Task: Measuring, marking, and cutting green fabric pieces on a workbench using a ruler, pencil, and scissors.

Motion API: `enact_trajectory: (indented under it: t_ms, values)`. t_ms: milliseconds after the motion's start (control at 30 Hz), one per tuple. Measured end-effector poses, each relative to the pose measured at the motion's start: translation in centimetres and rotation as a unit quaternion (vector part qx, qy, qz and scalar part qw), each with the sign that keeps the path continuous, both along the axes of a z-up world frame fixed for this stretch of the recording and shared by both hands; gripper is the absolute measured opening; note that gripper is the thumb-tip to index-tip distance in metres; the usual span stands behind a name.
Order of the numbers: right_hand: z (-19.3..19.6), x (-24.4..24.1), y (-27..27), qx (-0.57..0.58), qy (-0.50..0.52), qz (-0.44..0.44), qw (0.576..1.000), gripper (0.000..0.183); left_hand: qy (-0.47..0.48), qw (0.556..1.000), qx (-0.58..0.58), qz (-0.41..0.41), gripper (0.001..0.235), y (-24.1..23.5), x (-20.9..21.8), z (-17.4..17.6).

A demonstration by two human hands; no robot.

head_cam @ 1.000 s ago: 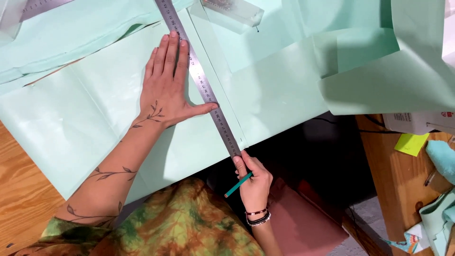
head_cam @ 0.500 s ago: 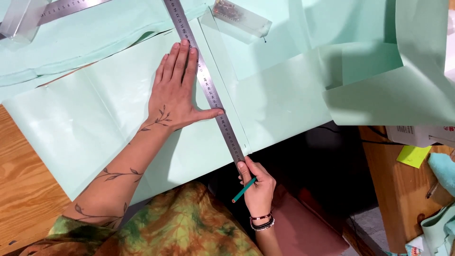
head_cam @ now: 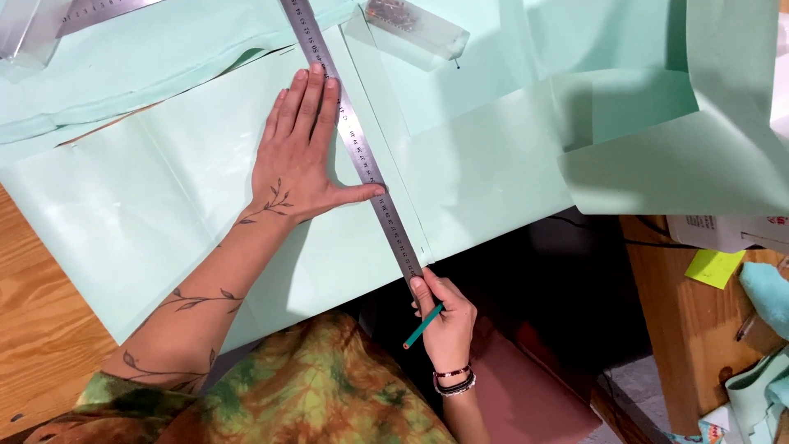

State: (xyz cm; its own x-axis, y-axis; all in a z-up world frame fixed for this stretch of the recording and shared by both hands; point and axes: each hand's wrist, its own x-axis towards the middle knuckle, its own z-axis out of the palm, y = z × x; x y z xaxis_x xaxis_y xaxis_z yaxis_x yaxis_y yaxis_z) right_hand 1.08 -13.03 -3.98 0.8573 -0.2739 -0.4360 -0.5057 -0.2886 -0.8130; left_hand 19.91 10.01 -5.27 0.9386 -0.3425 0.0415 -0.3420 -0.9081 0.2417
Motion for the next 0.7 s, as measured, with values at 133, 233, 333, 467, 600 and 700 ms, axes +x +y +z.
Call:
enact_trajectory:
  t_ms: [133,233,333,467,600,700]
  values:
    - [0.14,0.07,-0.03,-0.009,0.005,0.006,1.0,0.031,-0.01,1.0,0.001,0.0,0.136,0.02,-0.03,-0.16]
    - [0.14,0.06,0.0,0.0,0.009,0.0,1.0,0.031,-0.007,1.0,0.001,0.001,0.137,0.02,-0.05,-0.12]
    - [0.16,0.16,0.02,-0.004,-0.01,0.006,1.0,0.03,0.005,1.0,0.003,0.0,0.137,-0.02,0.01,0.03]
    - [0.2,0.17,0.03,-0.002,-0.002,0.001,1.0,0.029,0.003,1.0,-0.009,-0.004,0.136,-0.08,0.01,0.12]
    - [0.18,0.2,0.01,-0.008,-0.022,0.015,1.0,0.028,-0.008,1.0,-0.002,-0.009,0.138,-0.1,0.09,0.33]
    - [0.11,0.21,-0.05,-0.007,-0.018,0.016,1.0,0.028,-0.007,1.0,0.001,-0.014,0.149,-0.13,0.07,0.37]
